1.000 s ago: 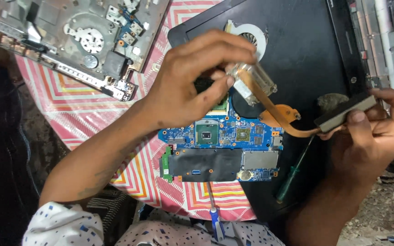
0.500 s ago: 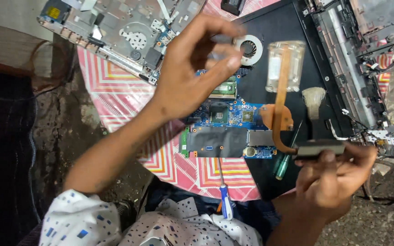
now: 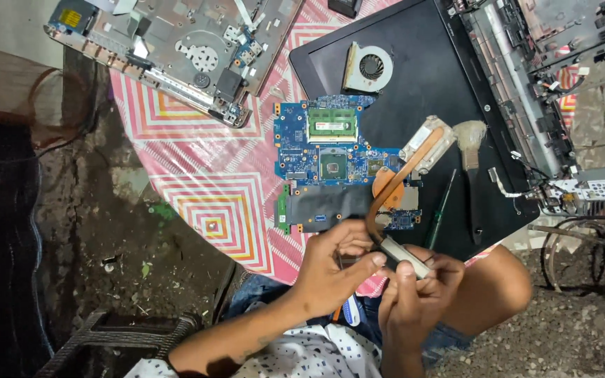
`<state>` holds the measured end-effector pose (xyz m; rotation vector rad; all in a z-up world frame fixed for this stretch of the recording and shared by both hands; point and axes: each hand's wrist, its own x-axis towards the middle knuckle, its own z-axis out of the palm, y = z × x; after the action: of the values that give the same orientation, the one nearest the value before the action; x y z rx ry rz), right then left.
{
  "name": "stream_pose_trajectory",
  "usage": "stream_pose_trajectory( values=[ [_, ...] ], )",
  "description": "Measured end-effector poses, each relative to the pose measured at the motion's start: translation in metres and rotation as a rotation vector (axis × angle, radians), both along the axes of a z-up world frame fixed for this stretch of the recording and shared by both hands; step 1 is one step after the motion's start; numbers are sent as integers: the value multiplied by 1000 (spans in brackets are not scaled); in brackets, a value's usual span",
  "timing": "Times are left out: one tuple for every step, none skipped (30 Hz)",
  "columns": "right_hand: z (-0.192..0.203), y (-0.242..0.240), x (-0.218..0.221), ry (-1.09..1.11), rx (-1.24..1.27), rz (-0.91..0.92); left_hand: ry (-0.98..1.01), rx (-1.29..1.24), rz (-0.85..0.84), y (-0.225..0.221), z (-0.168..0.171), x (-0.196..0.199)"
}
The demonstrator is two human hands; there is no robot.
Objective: Disassembling a laptop motherboard to remove and clean the heatsink and fan assembly using a screwdriver and brush.
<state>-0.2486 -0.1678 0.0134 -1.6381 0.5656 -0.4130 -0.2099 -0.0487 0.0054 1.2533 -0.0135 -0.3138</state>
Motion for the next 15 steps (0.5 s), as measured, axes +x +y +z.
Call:
stream_pose_trajectory(
  values=[
    [1, 2, 0, -2, 0, 2, -2, 0, 2, -1, 2, 0],
    [2, 4, 0, -6, 8, 32, 26, -45, 8, -2, 3, 1],
    [2, 7, 1, -11, 16, 62, 54, -90, 14, -3, 4, 2],
    [-2, 5, -1, -10, 18, 66, 54, -88, 18, -2, 4, 2],
    [-7, 3, -2, 14, -28, 56, 38, -86, 21, -1, 3, 2],
    [-11, 2, -4, 38, -75, 46, 22, -84, 24, 0, 3, 3],
    [-13, 1, -6, 40, -74, 49, 24, -83, 27, 2, 4, 3],
    [-16, -1, -8, 55, -109, 69, 11, -60, 29, 4, 5, 3],
    [-19, -3, -10, 69, -145, 89, -2, -37, 31, 6, 6, 3],
    [-20, -4, -11, 70, -145, 90, -2, -37, 32, 8, 6, 3],
    [-22, -6, -11, 13, -150, 171, -26, -29, 36, 11, 7, 4],
    [-23, -8, -12, -45, -154, 252, -51, -21, 40, 13, 8, 5],
    [-27, -13, -11, -45, -154, 252, -51, -21, 40, 15, 7, 6],
    [-31, -19, -11, -80, -213, 290, -92, 34, 20, 17, 7, 6],
    [-35, -24, -11, -116, -273, 328, -133, 89, 0, 19, 7, 5]
  ],
)
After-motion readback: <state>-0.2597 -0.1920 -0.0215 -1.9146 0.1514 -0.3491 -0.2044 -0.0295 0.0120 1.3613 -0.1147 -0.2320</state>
